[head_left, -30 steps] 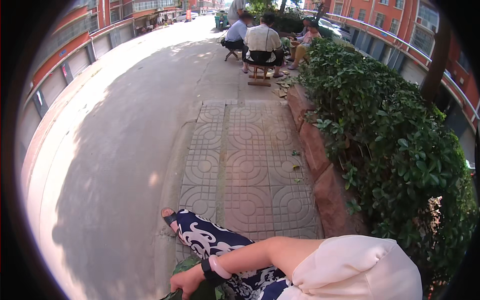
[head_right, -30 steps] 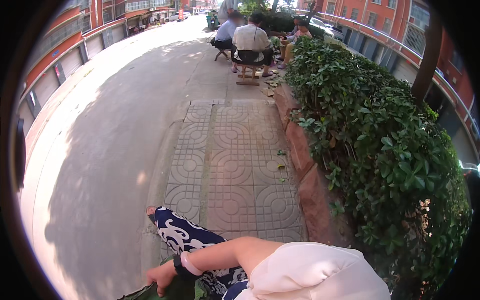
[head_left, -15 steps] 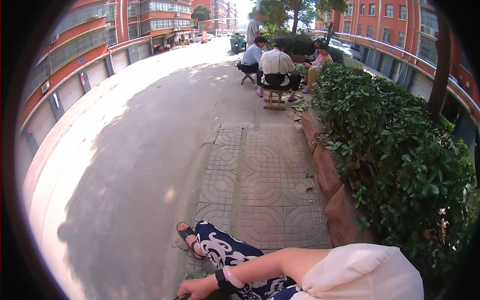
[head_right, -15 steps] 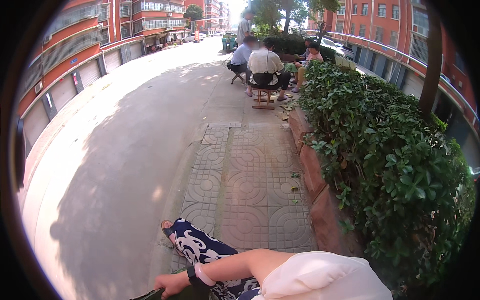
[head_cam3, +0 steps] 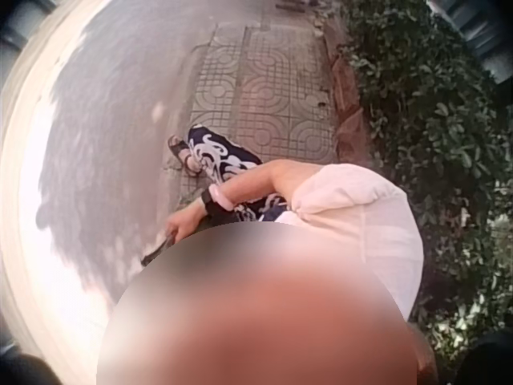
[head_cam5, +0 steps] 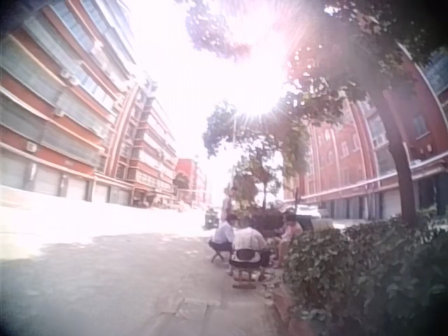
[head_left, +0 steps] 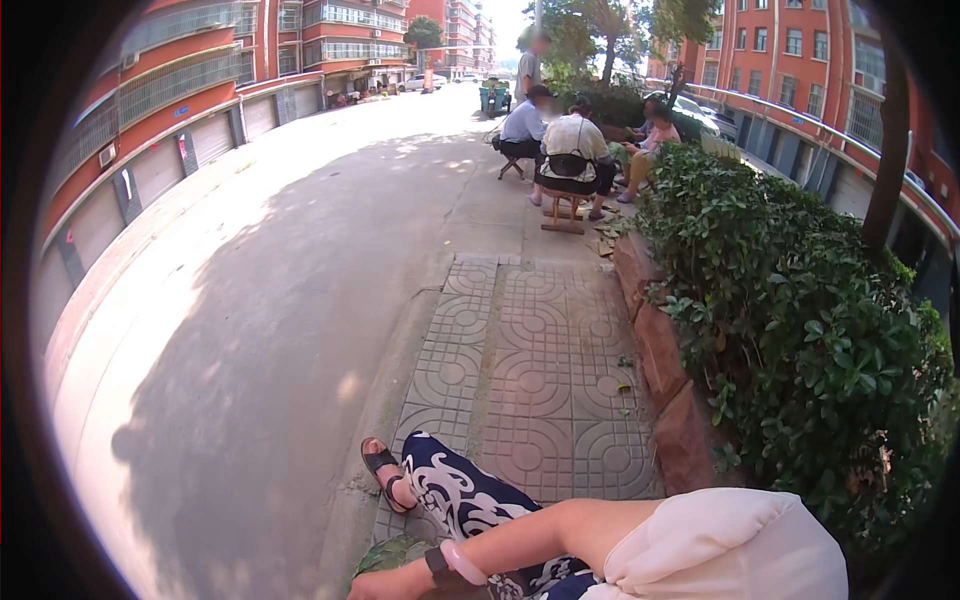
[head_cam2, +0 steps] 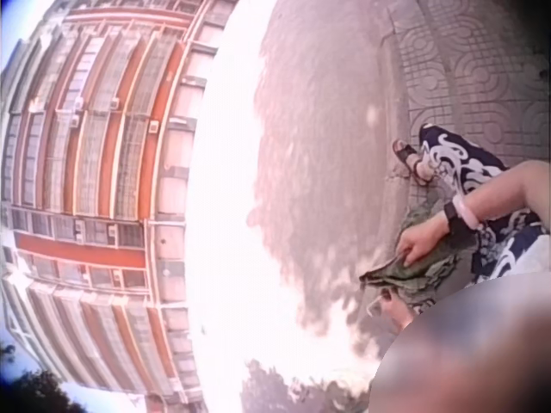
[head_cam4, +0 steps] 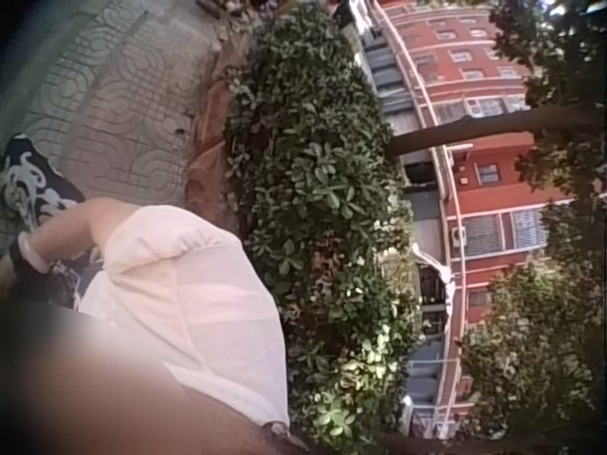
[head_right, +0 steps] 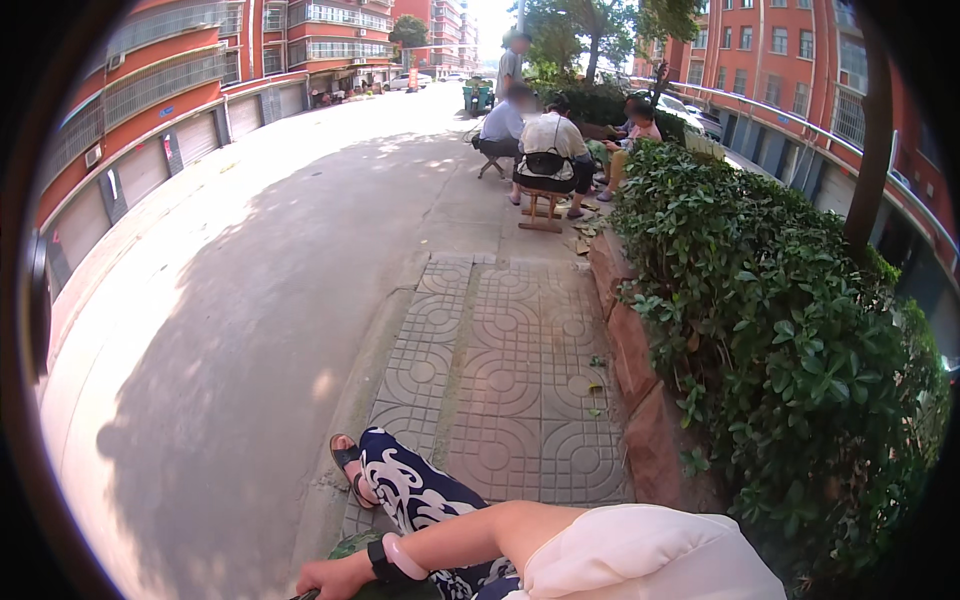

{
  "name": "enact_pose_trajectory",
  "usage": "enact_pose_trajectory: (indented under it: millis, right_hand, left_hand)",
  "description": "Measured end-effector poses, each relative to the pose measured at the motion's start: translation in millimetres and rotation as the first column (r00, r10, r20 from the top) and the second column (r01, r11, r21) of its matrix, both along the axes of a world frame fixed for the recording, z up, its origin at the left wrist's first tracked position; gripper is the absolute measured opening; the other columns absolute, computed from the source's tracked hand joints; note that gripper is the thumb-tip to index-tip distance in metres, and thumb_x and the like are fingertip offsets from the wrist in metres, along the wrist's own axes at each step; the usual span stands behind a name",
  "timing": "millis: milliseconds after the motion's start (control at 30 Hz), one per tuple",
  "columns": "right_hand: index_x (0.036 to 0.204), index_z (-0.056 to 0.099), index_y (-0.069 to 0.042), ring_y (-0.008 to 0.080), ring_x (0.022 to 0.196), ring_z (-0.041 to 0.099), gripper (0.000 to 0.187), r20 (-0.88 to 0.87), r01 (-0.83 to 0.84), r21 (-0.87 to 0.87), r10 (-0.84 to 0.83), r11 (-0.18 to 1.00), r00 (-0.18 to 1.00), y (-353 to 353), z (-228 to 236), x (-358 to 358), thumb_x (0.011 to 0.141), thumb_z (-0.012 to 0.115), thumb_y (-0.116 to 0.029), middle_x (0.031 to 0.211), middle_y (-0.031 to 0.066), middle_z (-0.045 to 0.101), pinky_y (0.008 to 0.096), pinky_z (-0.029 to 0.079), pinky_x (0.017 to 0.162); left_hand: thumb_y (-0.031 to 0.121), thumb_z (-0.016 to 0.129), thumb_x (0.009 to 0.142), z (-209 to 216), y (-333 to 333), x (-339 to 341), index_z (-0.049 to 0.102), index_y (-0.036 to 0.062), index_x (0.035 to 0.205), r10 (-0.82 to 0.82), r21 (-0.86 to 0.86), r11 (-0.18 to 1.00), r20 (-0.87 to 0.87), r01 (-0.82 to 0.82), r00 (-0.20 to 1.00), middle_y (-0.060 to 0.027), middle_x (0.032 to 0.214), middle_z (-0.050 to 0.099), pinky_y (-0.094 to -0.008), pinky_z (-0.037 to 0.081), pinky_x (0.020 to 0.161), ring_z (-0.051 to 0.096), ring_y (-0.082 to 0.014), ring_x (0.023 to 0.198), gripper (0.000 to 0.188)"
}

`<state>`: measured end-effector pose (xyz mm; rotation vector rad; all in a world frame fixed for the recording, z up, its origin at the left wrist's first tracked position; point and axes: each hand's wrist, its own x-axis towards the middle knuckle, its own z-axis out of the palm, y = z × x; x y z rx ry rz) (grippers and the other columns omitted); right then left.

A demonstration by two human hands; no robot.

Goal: The recorder is preparing large green leaves, possibly lotus leaves, by cleaning, folding, and bundling them for storage or food use.

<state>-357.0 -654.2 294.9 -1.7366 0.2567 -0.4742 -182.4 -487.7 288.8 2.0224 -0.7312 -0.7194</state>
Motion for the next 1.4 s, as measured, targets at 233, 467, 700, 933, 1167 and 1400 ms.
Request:
enact_pose_trajectory:
  millis: [233,467,700,933,1167,1400]
  right_hand:
    - [0.103,0.063,0.003,0.0215,0.076,0.06,0.034,0.029,-0.025,0.079,0.023,0.997,0.999,4.8,16.6,0.3,0.083,0.07,-0.023,0.086,0.0156,0.068,0.0387,0.048,0.069]
    - [0.098,0.063,0.003,0.02,0.071,0.057,0.032,-0.036,-0.047,0.056,0.049,0.997,0.998,2.2,11.3,3.3,0.082,0.07,-0.023,0.08,0.0153,0.066,0.0393,0.046,0.065]
    - [0.089,0.06,0.004,0.0188,0.066,0.053,0.031,0.026,-0.035,0.06,0.034,0.998,0.999,4.2,2.7,8.4,0.083,0.07,-0.024,0.071,0.0138,0.062,0.0397,0.043,0.061]
    - [0.092,0.061,0.004,0.0207,0.069,0.055,0.03,-0.026,-0.043,0.065,0.045,0.997,0.999,3.9,1.4,7.8,0.084,0.07,-0.024,0.076,0.0147,0.064,0.0397,0.045,0.064]
    - [0.105,0.064,0.002,0.0241,0.08,0.061,0.034,-0.106,-0.069,0.005,0.069,0.998,0.992,1.6,1.2,10.9,0.084,0.07,-0.024,0.088,0.016,0.068,0.0389,0.048,0.072]
    - [0.106,0.065,0.001,0.0252,0.081,0.061,0.034,-0.135,-0.058,0.029,0.061,0.998,0.989,4.5,-4.0,12.3,0.084,0.07,-0.024,0.09,0.0152,0.068,0.039,0.048,0.073]
  left_hand:
    - [0.034,0.055,0.096,-22.1,4.7,7.7,0.058,-0.0036,0.122,0.07,-0.031,0.997,0.059,-0.068,0.996,-0.0183,0.118,0.062,-0.0354,0.045,0.089,0.06,-0.03,0.101,0.046]
    - [0.027,0.058,0.095,-28.1,5.4,11.3,0.057,-0.0056,0.122,0.124,-0.038,0.992,0.015,-0.123,0.992,-0.0183,0.117,0.061,-0.0355,0.046,0.089,0.059,-0.0284,0.1,0.043]
    - [0.027,0.059,0.094,-19.2,4.7,5.9,0.058,-0.0053,0.119,0.139,0.015,0.99,0.073,-0.14,0.988,-0.0203,0.115,0.062,-0.0372,0.046,0.087,0.059,-0.0305,0.1,0.041]
    - [0.033,0.058,0.093,-42.3,9.4,19.8,0.058,-0.0053,0.119,0.141,0.077,0.985,0.138,-0.153,0.98,-0.0231,0.114,0.061,-0.0397,0.045,0.087,0.058,-0.0347,0.099,0.047]
    - [0.03,0.054,0.095,-51.2,19.7,30.3,0.057,-0.0063,0.12,0.09,0.068,0.992,0.2,-0.106,0.976,-0.0243,0.116,0.061,-0.0395,0.044,0.087,0.058,-0.0347,0.095,0.044]
    - [0.03,0.051,0.096,-65.7,22.4,37.8,0.058,-0.0072,0.12,0.141,-0.018,0.99,0.059,-0.141,0.988,-0.0251,0.116,0.061,-0.0394,0.044,0.088,0.058,-0.0348,0.094,0.044]
